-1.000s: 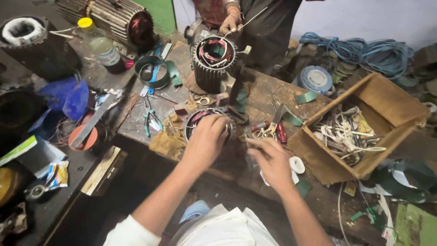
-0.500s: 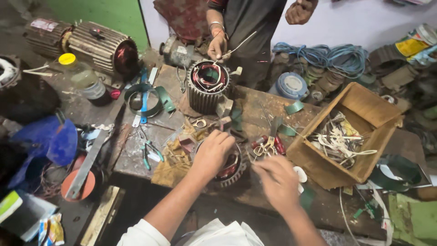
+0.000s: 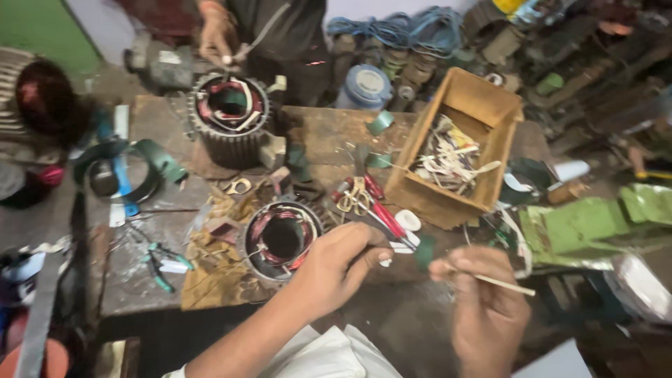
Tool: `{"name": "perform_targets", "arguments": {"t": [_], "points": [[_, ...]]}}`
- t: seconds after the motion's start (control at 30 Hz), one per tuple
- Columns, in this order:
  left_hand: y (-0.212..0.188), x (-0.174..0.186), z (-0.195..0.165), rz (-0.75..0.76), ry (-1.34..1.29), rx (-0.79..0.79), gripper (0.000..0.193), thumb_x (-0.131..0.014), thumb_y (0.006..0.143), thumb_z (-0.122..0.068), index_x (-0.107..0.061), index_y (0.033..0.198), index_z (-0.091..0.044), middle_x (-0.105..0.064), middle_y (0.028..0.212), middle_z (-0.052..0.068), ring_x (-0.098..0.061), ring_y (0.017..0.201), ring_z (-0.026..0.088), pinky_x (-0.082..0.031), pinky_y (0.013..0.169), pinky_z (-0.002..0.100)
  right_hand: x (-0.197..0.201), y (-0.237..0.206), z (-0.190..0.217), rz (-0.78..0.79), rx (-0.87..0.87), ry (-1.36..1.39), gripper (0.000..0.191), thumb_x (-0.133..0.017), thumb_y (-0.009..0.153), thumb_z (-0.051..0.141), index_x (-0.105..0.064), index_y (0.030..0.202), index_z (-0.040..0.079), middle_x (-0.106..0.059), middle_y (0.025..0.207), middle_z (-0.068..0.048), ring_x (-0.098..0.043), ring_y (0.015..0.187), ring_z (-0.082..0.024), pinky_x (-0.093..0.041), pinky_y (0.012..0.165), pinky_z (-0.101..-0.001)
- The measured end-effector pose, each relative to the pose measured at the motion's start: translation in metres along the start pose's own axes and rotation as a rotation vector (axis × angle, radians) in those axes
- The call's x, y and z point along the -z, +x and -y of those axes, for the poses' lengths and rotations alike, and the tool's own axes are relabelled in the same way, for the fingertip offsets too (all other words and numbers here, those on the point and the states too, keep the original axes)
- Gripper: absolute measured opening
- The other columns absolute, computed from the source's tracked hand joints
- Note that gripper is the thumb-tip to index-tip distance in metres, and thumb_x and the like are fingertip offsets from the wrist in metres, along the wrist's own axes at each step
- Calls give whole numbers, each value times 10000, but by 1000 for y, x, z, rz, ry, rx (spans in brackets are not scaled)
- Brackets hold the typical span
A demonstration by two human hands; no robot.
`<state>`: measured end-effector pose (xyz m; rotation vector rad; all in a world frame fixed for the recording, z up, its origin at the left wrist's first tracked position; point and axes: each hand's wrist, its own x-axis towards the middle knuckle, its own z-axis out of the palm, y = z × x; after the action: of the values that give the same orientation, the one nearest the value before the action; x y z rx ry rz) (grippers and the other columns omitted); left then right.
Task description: The person works on a motor stator, using pliers to adjust copper windings and inserting white insulating strips into the slots. They cut the strips with scissors and continue arranging the windings by hand.
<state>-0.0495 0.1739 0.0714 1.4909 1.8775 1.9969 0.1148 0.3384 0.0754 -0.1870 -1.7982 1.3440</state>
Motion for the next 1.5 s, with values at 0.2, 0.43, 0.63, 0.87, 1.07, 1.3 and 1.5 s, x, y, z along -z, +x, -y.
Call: {"name": "perform_targets", "arguments": {"t": [0.2,0.43,0.63,0.87,1.07,1.3,1.5], "points": [[1,0,-19,35,-57,-15,171,-756,943,-134,-645,995,-16,-653,878,100,-638,816,261,-515,722,360,-28,8,29,10,-122,107,136,-598,1043,-12,-573,1173,-40,-636,1129,-164,-749,1025,-324,-650,864,-398],[-2,2,-23,26,-33,-32,170,-772,928,-147,-659,984,-33,-646,845,75,-615,781,227,-499,687,343,-32,8,44,13,-149,86,177,-579,1043,35,-523,1202,-20,-636,1079,-161,-770,976,-345,-684,818,-440],[-7,6,-22,15,-3,-34,179,-782,914,-150,-666,971,-26,-645,833,82,-615,773,237,-496,682,345,-36,8,46,39,-145,85,174,-615,1025,11,-545,1179,-30,-640,1079,-167,-756,995,-352,-675,842,-447],[-10,3,-17,31,-144,56,499,-721,904,-101,-489,1337,-15,-601,1253,143,-657,995,264,-554,814,345,-44,16,44,335,-43,-453,122,-736,881,4,-733,1003,5,-765,1034,-94,-760,953,-177,-597,844,-289],[-11,22,-5,-15,340,-95,676,-705,706,-16,-493,1348,-46,-556,1327,185,-516,1307,405,-353,1119,518,-71,24,-22,330,-98,-392,114,-774,846,41,-741,952,14,-763,995,-91,-735,904,-171,-575,803,-287],[-36,22,-15,-44,392,-42,542,-727,790,-55,-561,1305,-40,-566,1346,191,-514,1306,394,-366,1119,502,-132,13,-112,527,62,-270,167,-637,872,83,-697,1027,76,-677,1025,-61,-681,1000,-217,-553,889,-300],[-82,36,-15,-99,396,150,387,-715,865,-56,-601,1234,-25,-668,1248,161,-652,1175,293,-513,1005,398,-89,5,-135,457,30,-312,382,-781,863,229,-705,1198,63,-649,1067,-98,-671,953,-231,-549,822,-327]]}}
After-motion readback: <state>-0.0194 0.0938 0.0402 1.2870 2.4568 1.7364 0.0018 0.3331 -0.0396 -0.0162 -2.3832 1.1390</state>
